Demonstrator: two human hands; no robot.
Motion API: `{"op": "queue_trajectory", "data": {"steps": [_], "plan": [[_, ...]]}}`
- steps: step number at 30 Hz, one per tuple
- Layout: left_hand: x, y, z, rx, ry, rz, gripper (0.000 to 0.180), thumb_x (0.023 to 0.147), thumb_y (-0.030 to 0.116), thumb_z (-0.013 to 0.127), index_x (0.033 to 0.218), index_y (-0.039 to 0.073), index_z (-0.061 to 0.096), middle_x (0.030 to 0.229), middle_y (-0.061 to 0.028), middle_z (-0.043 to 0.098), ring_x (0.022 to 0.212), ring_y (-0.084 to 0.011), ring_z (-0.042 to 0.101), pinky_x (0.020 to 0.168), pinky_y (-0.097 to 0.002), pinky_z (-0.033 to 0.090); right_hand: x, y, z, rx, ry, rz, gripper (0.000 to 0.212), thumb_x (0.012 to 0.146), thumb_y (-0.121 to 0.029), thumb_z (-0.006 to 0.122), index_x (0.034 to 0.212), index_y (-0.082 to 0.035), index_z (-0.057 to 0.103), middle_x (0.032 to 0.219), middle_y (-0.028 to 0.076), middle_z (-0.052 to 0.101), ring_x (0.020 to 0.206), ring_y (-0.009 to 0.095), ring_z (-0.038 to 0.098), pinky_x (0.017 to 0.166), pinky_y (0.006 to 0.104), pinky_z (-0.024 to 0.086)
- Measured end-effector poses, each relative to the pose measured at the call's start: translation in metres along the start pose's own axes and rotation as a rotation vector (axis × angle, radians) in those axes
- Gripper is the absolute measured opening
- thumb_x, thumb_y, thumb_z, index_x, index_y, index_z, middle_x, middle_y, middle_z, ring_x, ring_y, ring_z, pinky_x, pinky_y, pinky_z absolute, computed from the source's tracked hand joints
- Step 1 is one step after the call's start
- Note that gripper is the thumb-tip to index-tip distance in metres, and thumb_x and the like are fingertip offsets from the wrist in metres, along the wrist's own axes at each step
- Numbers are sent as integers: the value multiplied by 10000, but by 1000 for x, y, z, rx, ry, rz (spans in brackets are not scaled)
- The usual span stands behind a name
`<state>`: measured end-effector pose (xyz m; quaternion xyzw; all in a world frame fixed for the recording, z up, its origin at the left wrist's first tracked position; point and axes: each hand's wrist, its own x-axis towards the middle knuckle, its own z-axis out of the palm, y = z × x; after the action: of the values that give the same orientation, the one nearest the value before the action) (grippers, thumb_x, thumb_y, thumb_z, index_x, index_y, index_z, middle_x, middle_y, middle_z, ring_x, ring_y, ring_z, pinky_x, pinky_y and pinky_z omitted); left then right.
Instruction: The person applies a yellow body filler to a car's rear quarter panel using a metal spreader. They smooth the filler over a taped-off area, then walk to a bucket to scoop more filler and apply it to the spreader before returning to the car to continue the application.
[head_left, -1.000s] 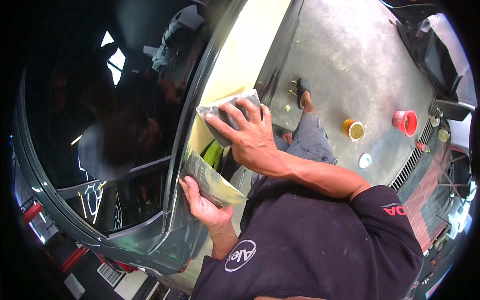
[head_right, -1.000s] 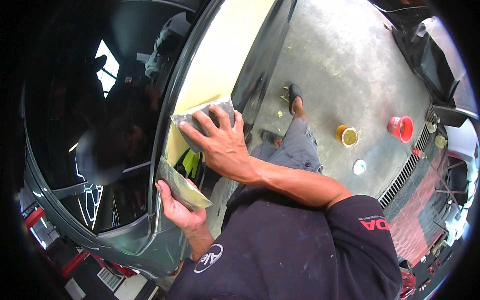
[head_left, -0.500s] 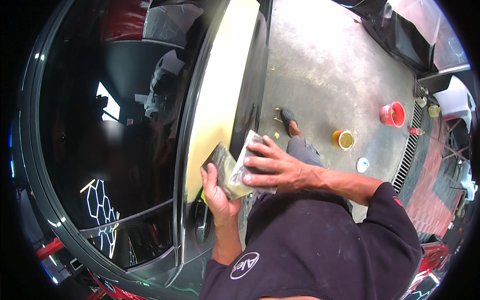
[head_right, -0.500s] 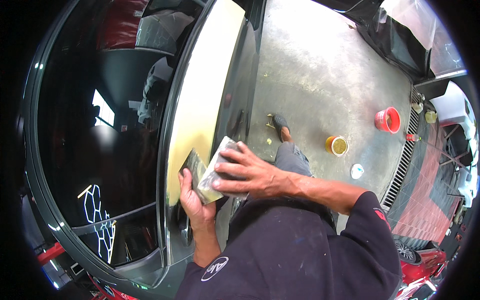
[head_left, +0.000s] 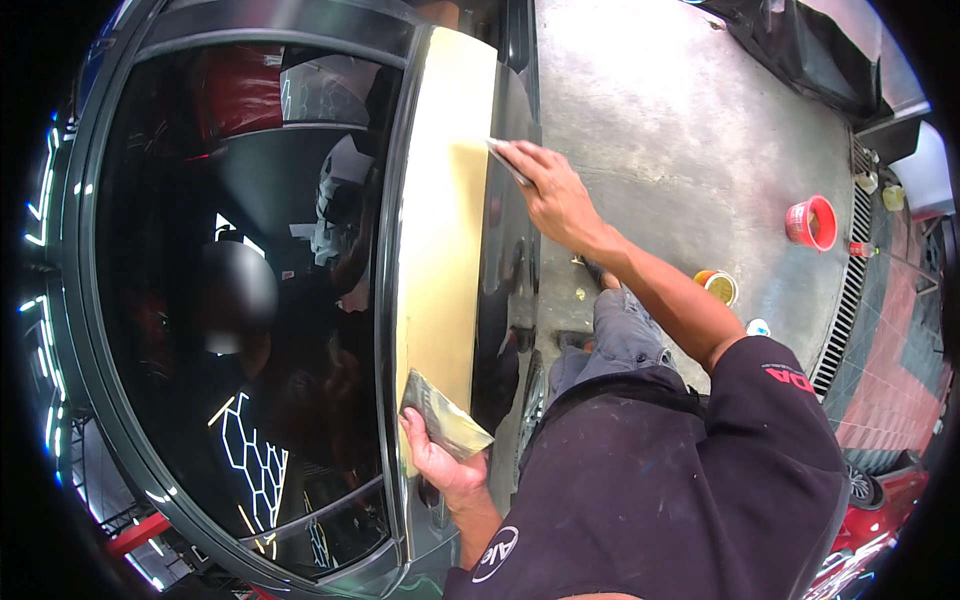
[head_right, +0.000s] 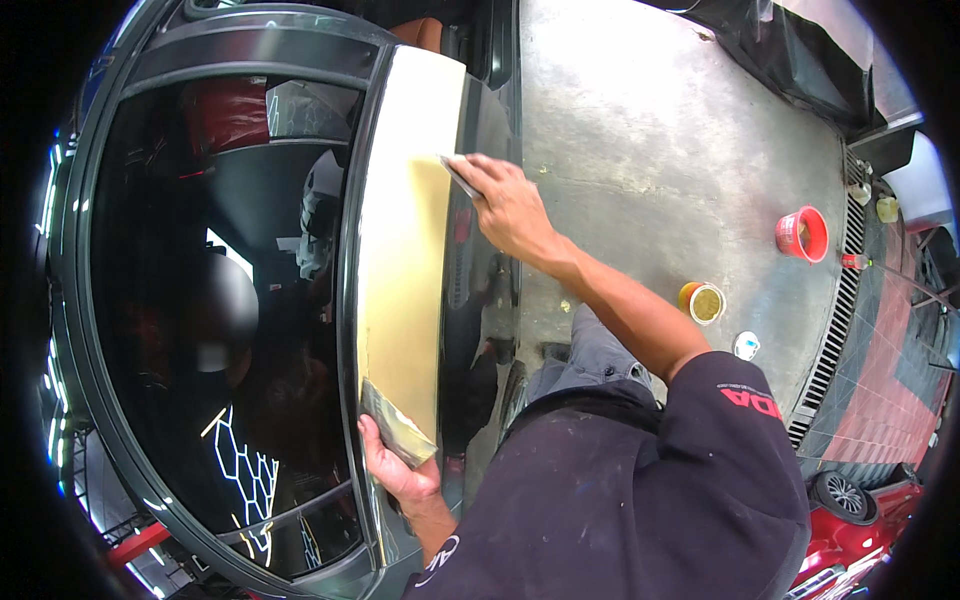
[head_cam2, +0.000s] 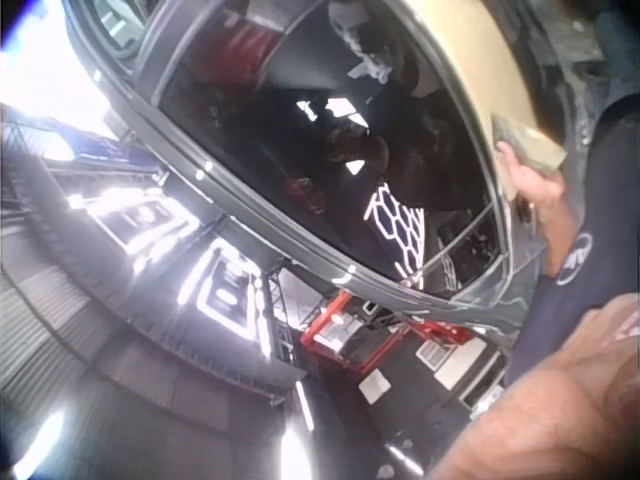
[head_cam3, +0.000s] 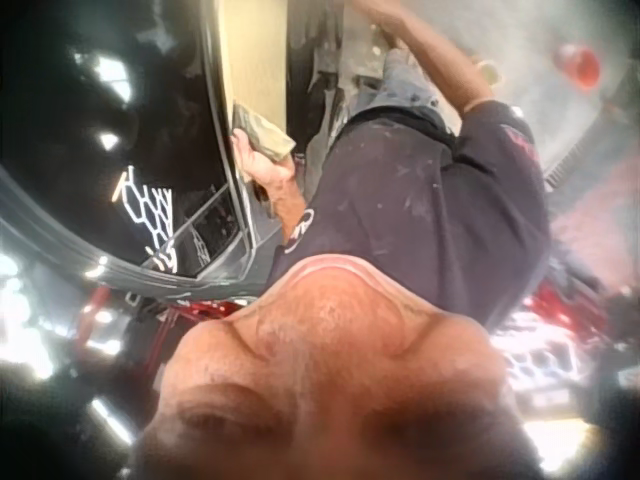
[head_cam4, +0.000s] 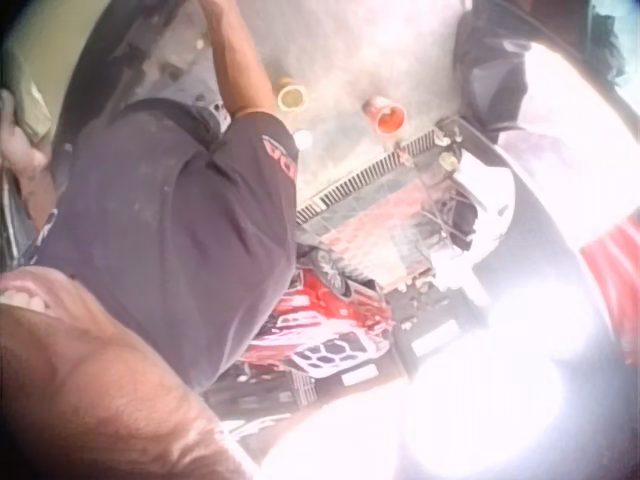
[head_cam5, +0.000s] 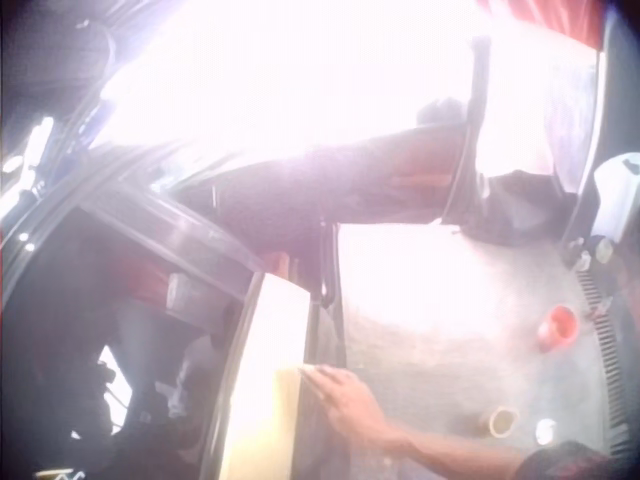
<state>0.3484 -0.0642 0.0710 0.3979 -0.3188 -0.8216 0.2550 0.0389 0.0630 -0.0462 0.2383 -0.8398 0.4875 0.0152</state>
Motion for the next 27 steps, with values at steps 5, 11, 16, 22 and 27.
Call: {"op": "queue_trajectory", "data": {"steps": [5, 11, 16, 22, 27], "plan": [[24, -19, 35, 53, 83, 22, 322, 1058, 250, 572, 1348, 112, 553, 1251, -41, 652, 1129, -201, 642, 985, -375, 521, 100, 31, 14, -143, 94, 2, 541, 966, -102, 517, 1486, -246, 546, 1468, 80, 535, 1351, 339, 468, 1104, 528, 405], [41, -25, 70, 64, 110, 42, 272, 1052, 260, 589, 1280, 112, 577, 1201, -30, 664, 1081, -191, 655, 943, -375, 539, 168, 50, 36, -184, 208, -38, 516, 944, -141, 535, 1433, -293, 596, 1454, 37, 562, 1349, 381, 448, 991, 628, 398], [46, -30, 88, 50, 161, 55, 251, 1055, 255, 587, 1261, 114, 598, 1169, -30, 682, 1057, -188, 670, 927, -368, 550, 193, 60, 46, -251, 233, -99, 518, 940, -142, 541, 1425, -311, 609, 1446, 33, 577, 1336, 378, 465, 979, 612, 405], [45, -29, 81, 53, 151, 79, 261, 1059, 283, 583, 1228, 98, 655, 1201, -51, 711, 1053, -185, 699, 912, -332, 569, 150, 35, 42, -252, 124, -146, 550, 914, -109, 580, 1421, -319, 615, 1423, 39, 594, 1329, 355, 484, 991, 573, 405], [39, -26, 62, 39, 139, 61, 277, 1062, 257, 569, 1292, 105, 596, 1232, -52, 672, 1128, -196, 651, 965, -374, 538, 89, 2, 47, -261, 48, -184, 560, 871, -91, 637, 1385, -312, 630, 1391, 30, 582, 1294, 350, 473, 952, 562, 397]]}}
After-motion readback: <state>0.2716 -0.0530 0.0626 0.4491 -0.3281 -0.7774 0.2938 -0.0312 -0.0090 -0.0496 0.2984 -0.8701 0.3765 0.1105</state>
